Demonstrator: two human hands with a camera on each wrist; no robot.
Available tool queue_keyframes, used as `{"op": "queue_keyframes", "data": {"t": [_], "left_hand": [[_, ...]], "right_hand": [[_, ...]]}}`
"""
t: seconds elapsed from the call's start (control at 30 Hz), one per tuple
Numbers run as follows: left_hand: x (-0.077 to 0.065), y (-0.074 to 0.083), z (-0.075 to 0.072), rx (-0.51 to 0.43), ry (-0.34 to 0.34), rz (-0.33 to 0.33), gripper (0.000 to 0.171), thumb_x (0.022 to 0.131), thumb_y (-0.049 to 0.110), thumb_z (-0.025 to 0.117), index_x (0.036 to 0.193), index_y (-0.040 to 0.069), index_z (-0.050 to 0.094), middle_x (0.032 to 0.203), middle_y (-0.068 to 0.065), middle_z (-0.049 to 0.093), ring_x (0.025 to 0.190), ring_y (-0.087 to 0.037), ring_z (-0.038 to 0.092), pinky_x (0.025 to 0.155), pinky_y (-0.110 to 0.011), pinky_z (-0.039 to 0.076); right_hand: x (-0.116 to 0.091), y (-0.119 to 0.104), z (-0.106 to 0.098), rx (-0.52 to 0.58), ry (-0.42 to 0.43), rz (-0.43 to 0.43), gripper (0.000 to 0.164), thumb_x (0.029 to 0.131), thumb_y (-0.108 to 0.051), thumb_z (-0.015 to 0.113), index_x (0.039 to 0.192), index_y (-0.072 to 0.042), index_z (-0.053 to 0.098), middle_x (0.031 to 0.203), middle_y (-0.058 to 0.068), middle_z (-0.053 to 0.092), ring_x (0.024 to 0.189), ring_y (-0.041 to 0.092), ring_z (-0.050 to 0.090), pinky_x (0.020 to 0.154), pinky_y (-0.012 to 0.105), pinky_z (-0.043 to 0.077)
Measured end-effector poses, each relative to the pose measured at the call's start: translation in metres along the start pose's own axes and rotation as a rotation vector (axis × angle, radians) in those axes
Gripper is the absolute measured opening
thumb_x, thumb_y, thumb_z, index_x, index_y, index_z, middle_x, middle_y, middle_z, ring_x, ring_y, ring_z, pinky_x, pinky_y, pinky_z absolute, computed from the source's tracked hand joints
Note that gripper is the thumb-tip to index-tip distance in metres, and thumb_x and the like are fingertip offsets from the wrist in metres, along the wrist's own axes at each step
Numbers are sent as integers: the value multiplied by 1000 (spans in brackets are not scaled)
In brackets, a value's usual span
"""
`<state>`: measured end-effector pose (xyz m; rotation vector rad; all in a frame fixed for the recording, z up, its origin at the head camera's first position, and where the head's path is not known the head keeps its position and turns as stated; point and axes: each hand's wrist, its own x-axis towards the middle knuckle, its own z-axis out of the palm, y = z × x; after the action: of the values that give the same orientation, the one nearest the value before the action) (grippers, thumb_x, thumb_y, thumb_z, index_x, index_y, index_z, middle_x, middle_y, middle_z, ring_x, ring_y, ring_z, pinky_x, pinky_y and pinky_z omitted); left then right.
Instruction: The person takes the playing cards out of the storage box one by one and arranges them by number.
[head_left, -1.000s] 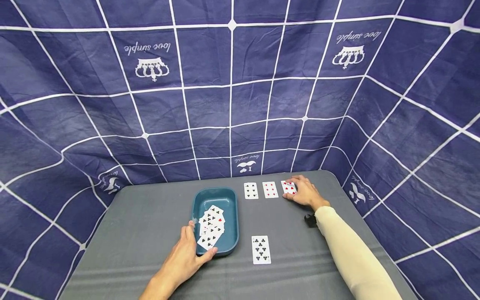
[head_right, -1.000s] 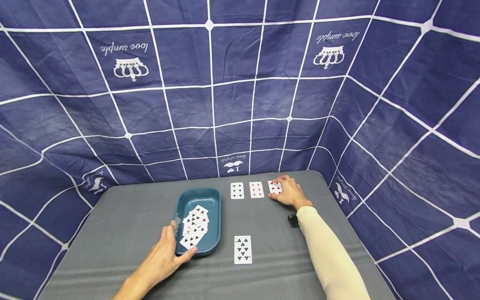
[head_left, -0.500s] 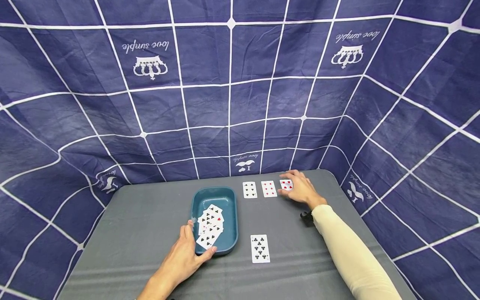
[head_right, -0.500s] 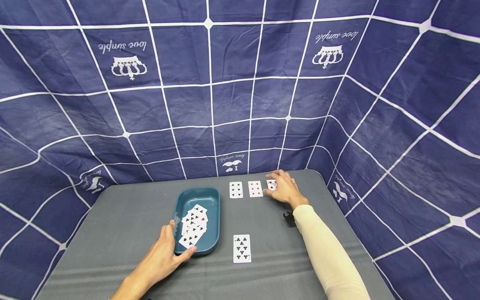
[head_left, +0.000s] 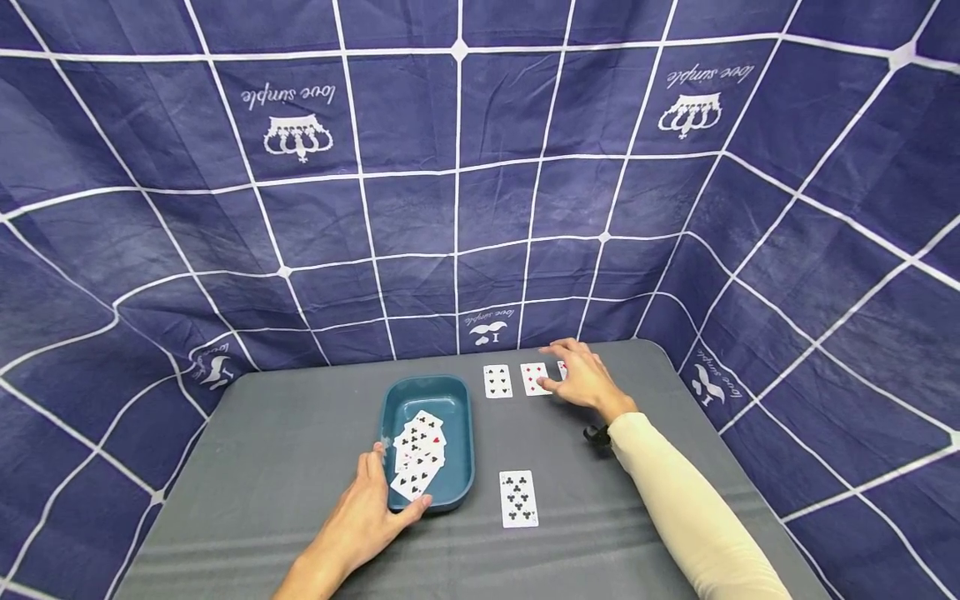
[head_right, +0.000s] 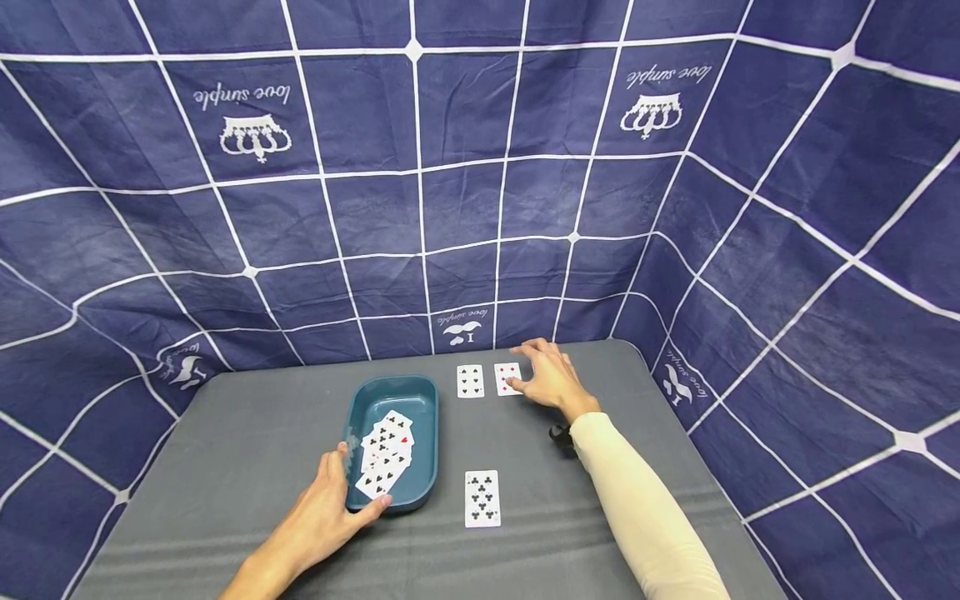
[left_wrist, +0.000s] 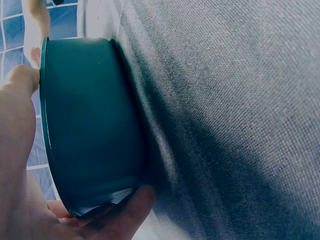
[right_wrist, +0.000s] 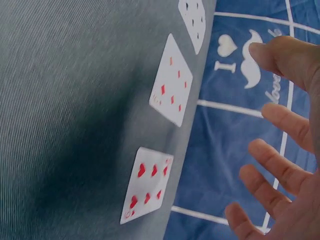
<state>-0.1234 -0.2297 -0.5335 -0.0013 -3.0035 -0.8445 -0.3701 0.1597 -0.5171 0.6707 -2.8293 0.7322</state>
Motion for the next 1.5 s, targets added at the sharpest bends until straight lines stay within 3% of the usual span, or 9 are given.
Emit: {"op": "queue_keyframes", "data": {"t": [0.83, 1.1, 1.27, 1.5], "left_hand": [[5, 0, -1, 6, -1, 11, 134, 94, 72, 88, 172, -19, 29, 164, -36, 50, 132, -45, 74, 115, -61, 60], [4, 0, 1, -8, 4, 10, 129, 93, 71, 91, 172, -13, 32, 162, -33, 51, 125, -45, 76, 111, -61, 61], [3, 0, 1, -12, -5, -3, 129, 92, 71, 91, 171, -13, 33, 163, -33, 51, 130, -44, 75, 112, -61, 61], [2, 1, 0, -9, -10, -9, 133, 92, 72, 91, 172, -15, 30, 162, -33, 51, 126, -44, 76, 111, -62, 61]], "right_hand": [[9, -48, 18, 1, 2, -140, 61, 95, -38, 93, 151, -19, 77, 152, 10, 72, 146, 41, 65, 111, 62, 54], [11, -67, 25, 8, -28, -150, 62, 96, -40, 93, 152, -22, 76, 154, 8, 71, 148, 38, 63, 116, 61, 53], [11, -79, 28, 15, -46, -171, 64, 96, -42, 93, 154, -22, 75, 155, 7, 71, 146, 37, 64, 118, 61, 52], [12, -95, 34, 5, -63, -196, 63, 98, -47, 90, 156, -27, 74, 155, 3, 71, 145, 33, 65, 113, 57, 56]]}}
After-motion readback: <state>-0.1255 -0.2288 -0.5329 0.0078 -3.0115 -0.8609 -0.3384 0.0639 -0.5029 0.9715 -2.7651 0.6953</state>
